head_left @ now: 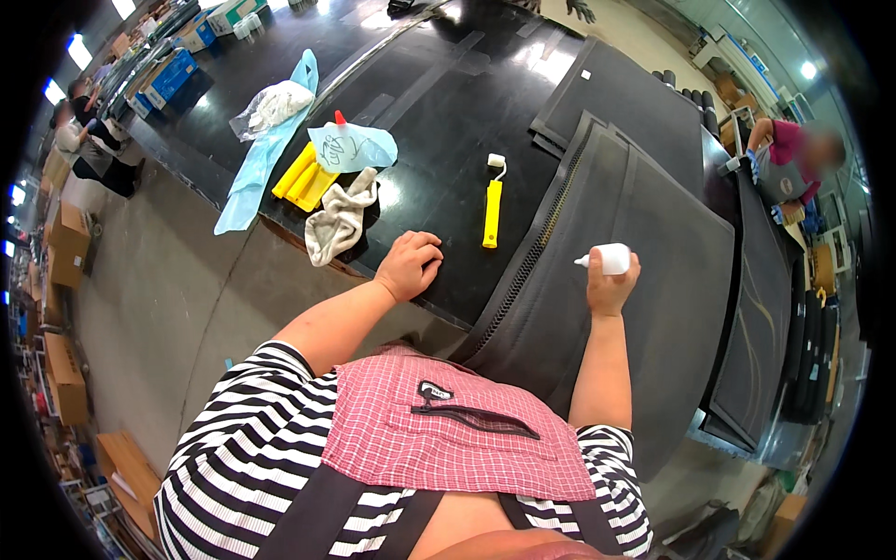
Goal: The person applies glue from a white bottle onto a large black mat laid on a table. They use a yellow roller to spread the glue evenly across the surface. The person then wipes the mat with a cloth and applies glue to the zipper area of another mat.
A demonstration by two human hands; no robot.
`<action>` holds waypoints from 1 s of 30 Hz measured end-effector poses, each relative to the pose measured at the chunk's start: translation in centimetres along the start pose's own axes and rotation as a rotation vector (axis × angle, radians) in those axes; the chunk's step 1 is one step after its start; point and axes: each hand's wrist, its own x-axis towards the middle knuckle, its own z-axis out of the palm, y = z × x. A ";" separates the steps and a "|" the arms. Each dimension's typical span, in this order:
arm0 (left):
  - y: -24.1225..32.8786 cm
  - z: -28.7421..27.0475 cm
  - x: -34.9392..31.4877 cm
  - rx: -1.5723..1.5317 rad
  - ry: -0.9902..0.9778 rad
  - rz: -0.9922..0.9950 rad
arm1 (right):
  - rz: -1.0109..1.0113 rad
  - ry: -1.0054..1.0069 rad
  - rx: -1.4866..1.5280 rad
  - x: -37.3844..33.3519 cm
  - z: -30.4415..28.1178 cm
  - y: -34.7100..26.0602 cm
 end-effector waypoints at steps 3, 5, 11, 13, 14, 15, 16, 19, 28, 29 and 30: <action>0.1 0.5 0.7 -0.003 -0.026 0.011 | 0.199 0.123 0.359 0.7 -1.4 -1.0; -0.4 0.6 0.8 -0.010 -0.065 0.009 | 0.241 0.181 0.528 1.1 -1.9 -1.6; 0.2 0.0 0.4 -0.002 -0.023 -0.010 | 0.233 0.024 0.348 -0.6 1.9 2.2; -0.4 0.3 -0.1 0.024 -0.041 -0.033 | 0.343 0.168 0.673 0.5 0.9 -1.8; -0.1 0.3 -0.2 0.013 -0.054 -0.037 | 0.199 0.157 0.571 0.1 0.5 -0.2; -0.1 0.4 0.4 0.004 -0.065 -0.031 | 0.237 0.283 0.511 0.2 1.3 -0.9; 0.0 0.5 0.6 -0.003 -0.075 -0.027 | 0.183 0.141 0.306 0.2 1.4 0.5; -0.4 0.5 0.4 -0.005 -0.053 -0.005 | 0.238 0.134 0.280 0.2 1.2 0.4; 0.1 0.2 0.6 -0.020 -0.058 -0.015 | 0.432 0.033 0.432 -0.7 1.0 0.2; 0.0 0.1 1.7 -0.004 -0.054 -0.027 | 0.523 -0.030 0.407 0.4 0.7 0.0; -0.2 0.1 1.3 0.002 -0.068 -0.005 | 0.521 -0.041 0.385 -0.3 0.8 0.7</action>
